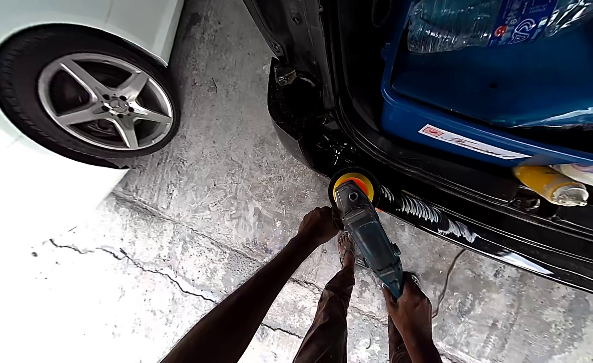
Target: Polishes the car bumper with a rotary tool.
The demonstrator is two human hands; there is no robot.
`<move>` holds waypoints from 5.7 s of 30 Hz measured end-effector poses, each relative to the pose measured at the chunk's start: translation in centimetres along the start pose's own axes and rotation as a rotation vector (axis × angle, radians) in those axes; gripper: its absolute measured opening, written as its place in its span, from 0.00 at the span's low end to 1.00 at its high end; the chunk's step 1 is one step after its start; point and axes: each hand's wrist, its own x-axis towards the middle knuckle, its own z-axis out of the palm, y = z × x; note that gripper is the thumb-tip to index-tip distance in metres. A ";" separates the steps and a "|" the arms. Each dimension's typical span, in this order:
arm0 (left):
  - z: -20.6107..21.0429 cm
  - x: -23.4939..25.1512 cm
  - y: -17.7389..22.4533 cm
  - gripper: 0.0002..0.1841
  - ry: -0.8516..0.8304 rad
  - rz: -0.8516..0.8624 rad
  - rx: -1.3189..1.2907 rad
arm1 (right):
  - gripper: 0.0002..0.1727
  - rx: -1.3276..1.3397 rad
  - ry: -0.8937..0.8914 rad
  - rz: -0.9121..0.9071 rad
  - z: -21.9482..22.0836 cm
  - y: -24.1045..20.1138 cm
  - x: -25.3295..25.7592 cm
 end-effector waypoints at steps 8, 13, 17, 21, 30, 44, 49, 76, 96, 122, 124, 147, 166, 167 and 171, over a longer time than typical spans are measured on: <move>0.7 -1.0 3.1 0.18 -0.102 0.054 0.014 | 0.33 0.050 0.011 0.073 0.3 2.7 -2.5; 1.4 -1.8 5.8 0.16 -0.164 0.080 0.043 | 0.34 0.068 0.028 0.099 0.2 4.7 -3.9; 1.6 -1.5 5.5 0.17 -0.162 0.106 0.026 | 0.35 0.080 0.030 0.096 0.3 4.5 -3.9; 1.2 -0.9 2.9 0.17 -0.101 0.099 0.020 | 0.32 0.058 0.042 0.073 1.0 2.4 -2.8; 0.0 0.0 1.4 0.18 -0.078 0.028 0.070 | 0.32 0.078 0.053 0.083 2.7 0.8 -2.1; 5.6 -2.6 10.6 0.17 -0.209 0.148 0.140 | 0.35 0.142 -0.001 0.216 0.1 9.0 -7.4; 4.3 -2.4 7.3 0.18 -0.157 0.104 0.090 | 0.37 0.118 -0.009 0.159 1.4 7.4 -6.0; 2.9 -1.1 -0.4 0.16 -0.034 0.063 -0.047 | 0.31 0.045 0.002 0.031 2.2 1.9 -2.9; 5.9 -2.3 9.6 0.14 -0.236 0.263 0.119 | 0.39 0.219 -0.013 0.312 1.8 8.5 -8.6; 9.5 -3.9 20.4 0.12 -0.340 0.291 0.268 | 0.32 0.319 0.052 0.497 -0.5 14.1 -12.3; 9.5 -3.8 20.1 0.12 -0.340 0.290 0.258 | 0.31 0.313 0.042 0.493 -0.6 14.0 -12.1; 7.8 -3.8 16.6 0.17 -0.264 0.203 0.257 | 0.37 0.300 0.033 0.427 0.1 12.3 -10.9; 6.4 -3.6 14.7 0.17 -0.251 0.208 0.232 | 0.34 0.239 0.033 0.370 0.0 10.6 -10.6; 6.1 -3.3 13.7 0.17 -0.227 0.211 0.217 | 0.34 0.221 0.039 0.354 0.0 10.0 -10.2; 5.1 -2.5 11.3 0.16 -0.166 0.209 0.203 | 0.31 0.232 0.005 0.351 -0.5 7.8 -8.7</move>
